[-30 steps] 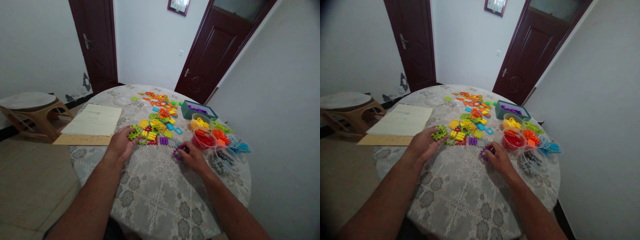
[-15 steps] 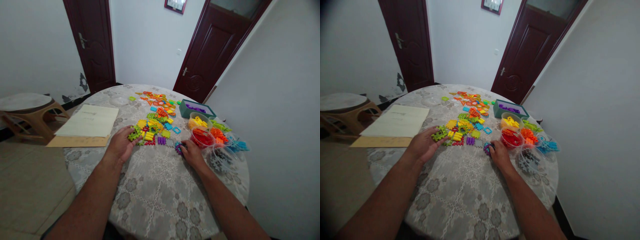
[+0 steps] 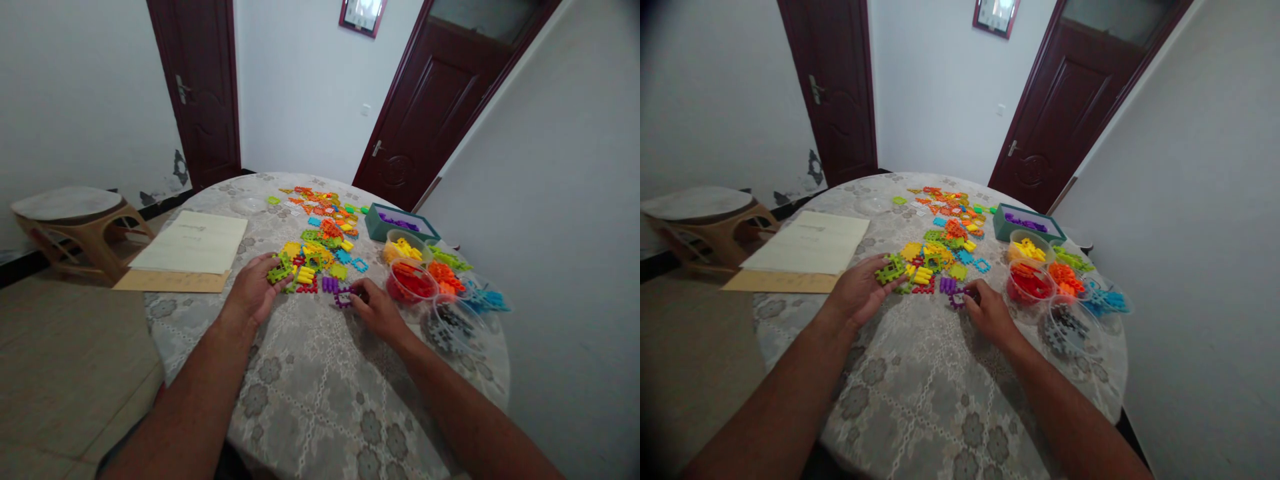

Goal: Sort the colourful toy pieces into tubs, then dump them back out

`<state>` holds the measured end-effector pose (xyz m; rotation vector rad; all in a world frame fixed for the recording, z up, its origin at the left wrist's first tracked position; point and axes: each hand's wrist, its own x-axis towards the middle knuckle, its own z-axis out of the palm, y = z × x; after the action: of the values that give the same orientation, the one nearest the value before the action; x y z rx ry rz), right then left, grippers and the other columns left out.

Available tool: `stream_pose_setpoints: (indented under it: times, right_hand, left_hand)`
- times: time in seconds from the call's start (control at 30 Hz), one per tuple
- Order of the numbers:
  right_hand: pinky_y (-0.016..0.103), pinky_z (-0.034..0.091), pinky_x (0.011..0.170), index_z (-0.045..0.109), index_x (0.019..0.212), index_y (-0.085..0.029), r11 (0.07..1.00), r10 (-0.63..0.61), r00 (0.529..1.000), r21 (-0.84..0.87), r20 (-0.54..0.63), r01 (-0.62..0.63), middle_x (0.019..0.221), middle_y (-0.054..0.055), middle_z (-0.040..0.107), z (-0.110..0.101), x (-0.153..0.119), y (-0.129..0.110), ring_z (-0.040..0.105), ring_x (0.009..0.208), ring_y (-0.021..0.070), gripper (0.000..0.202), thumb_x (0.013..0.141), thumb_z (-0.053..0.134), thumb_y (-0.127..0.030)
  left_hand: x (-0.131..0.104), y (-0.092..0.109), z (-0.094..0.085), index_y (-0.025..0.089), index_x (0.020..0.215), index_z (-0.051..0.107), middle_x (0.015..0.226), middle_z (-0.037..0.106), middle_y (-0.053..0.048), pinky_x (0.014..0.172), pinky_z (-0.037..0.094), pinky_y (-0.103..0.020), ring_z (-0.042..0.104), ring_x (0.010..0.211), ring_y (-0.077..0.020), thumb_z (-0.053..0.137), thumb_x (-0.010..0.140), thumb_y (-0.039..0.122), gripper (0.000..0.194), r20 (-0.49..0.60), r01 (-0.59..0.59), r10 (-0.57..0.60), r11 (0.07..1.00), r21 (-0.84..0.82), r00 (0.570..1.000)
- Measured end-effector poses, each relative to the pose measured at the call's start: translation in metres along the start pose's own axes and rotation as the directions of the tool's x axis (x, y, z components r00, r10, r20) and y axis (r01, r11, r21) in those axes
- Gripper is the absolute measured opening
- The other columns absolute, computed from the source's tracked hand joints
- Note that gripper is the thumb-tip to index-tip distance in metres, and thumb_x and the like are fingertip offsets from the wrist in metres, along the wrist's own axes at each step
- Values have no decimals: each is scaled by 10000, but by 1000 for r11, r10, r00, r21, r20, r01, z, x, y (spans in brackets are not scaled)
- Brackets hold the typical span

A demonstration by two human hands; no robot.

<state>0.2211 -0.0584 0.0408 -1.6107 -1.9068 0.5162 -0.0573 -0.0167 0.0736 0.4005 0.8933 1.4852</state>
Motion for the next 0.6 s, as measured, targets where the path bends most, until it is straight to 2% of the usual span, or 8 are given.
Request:
stream_pose_setpoints:
  times: [0.1, 0.27, 0.33, 0.43, 0.6]
  right_hand:
    - [294, 474, 748, 662, 1226, -207, 999, -13, 994, 49, 109, 8, 912, 11, 713, 10, 25, -11, 643, 801, 180, 305, 950, 605, -325]
    - [325, 491, 904, 724, 1195, -170, 993, -4, 991, -114, 137, 20, 1092, 93, 744, 23, 55, -14, 672, 1007, 222, 305, 916, 657, -274]
    - [357, 482, 964, 736, 1185, -161, 985, -24, 990, -166, 136, 46, 1148, 125, 736, 27, 58, -14, 657, 1080, 253, 317, 917, 688, -323]
    - [372, 479, 970, 740, 1164, -172, 976, -59, 990, -200, 129, 84, 1168, 130, 710, 30, 56, -14, 634, 1098, 266, 381, 878, 763, -422]
    - [332, 475, 885, 700, 1094, -184, 969, -61, 983, -224, 172, 100, 1138, 112, 694, 31, 52, -21, 632, 1057, 251, 327, 840, 782, -373]
  left_hand:
    - [-1, 2, 0, 143, 864, 671, 932, 687, -59, 737, 677, -390, 695, 850, -191, 677, 747, 52, 148, -4, -10, 10, 1000, 3, 1000]
    - [3, 8, -3, 150, 855, 668, 887, 684, -47, 753, 662, -352, 677, 822, -167, 684, 755, 68, 130, -22, -6, 5, 1000, -11, 1000]
    - [6, 10, -4, 154, 836, 663, 874, 677, -37, 756, 659, -348, 668, 804, -157, 684, 760, 73, 113, -40, -3, 2, 1000, -21, 999]
    - [8, 13, -4, 156, 820, 656, 862, 667, -29, 753, 656, -352, 666, 791, -155, 678, 771, 78, 95, -56, 2, -4, 999, -40, 998]
    - [6, 16, -1, 154, 815, 652, 846, 673, -31, 751, 655, -351, 662, 762, -150, 677, 756, 71, 105, -57, 1, -5, 998, -68, 998]
